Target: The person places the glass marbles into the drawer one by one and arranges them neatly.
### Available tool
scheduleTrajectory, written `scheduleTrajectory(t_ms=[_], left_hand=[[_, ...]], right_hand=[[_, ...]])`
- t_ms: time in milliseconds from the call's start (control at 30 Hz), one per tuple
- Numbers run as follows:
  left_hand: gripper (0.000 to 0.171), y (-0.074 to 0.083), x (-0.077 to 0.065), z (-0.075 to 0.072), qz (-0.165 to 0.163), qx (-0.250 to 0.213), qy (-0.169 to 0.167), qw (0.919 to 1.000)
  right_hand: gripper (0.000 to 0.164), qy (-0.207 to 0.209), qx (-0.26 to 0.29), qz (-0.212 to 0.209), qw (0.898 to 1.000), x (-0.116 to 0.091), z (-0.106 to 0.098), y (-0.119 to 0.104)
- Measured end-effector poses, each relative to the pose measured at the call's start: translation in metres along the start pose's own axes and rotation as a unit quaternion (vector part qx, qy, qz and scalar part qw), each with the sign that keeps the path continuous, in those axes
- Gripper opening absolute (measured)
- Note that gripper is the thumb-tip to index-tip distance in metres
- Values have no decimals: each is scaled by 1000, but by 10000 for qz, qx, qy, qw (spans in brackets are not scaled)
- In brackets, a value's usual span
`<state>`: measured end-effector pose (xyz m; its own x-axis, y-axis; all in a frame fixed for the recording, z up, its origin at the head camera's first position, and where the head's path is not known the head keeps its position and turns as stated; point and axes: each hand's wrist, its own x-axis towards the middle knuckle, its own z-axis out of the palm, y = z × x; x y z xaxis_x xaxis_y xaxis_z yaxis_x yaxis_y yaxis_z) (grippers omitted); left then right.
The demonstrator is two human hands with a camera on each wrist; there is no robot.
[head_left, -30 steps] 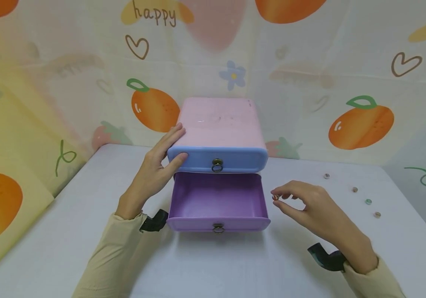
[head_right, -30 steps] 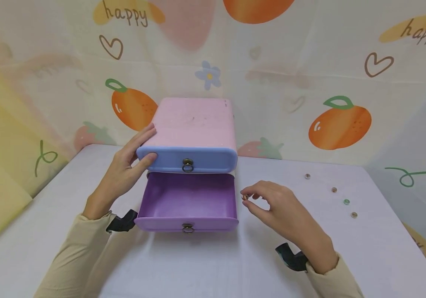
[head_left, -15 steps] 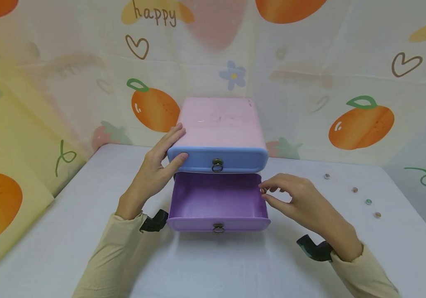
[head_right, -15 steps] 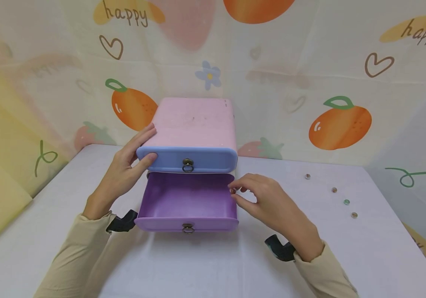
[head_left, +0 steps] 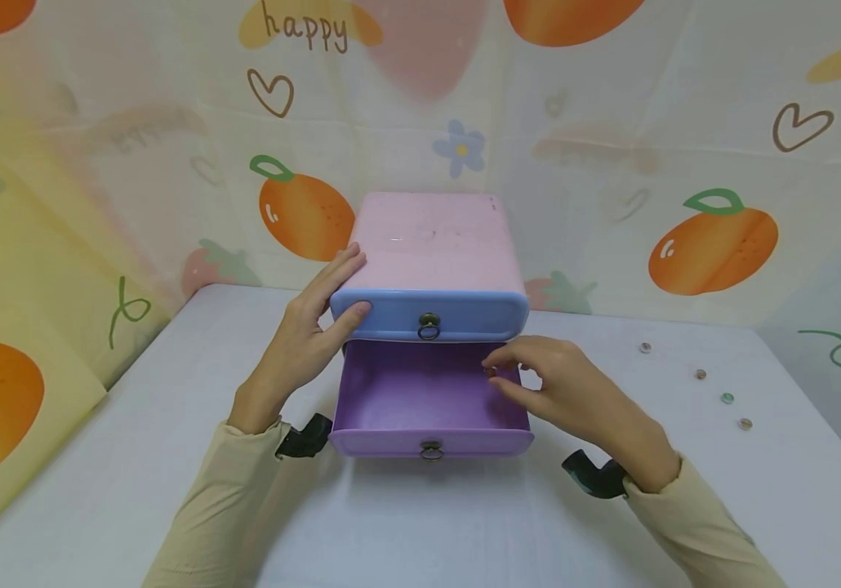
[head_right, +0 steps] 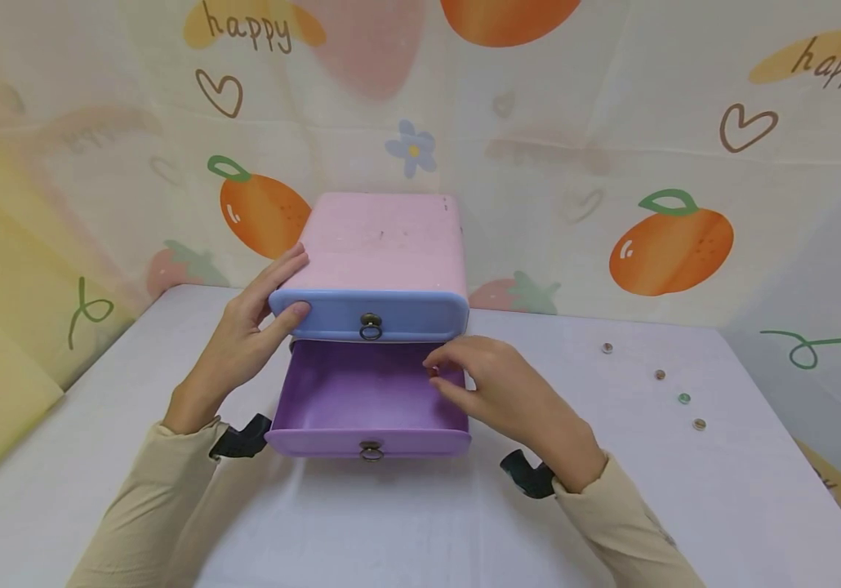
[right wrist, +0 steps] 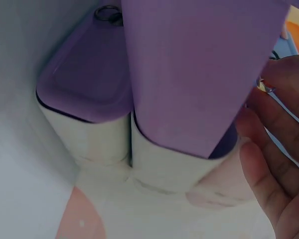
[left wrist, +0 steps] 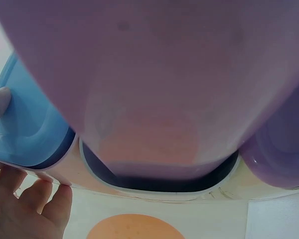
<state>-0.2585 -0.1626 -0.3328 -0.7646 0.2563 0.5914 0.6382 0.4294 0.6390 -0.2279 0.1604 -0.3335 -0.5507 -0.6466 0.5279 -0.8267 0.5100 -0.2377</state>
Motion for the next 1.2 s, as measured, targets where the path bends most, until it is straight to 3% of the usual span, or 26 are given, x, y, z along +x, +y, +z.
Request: scheduleTrajectory(t_ms=[600,1200], left_hand=[[57,0,0,0,-23,-62,-17,10000],[57,0,0,-1,35,-125,16,9999]], right_hand=[[16,-530,-88,-92,9985,23,19,2],[12,-1349,-298,222,9902,36,28,2]])
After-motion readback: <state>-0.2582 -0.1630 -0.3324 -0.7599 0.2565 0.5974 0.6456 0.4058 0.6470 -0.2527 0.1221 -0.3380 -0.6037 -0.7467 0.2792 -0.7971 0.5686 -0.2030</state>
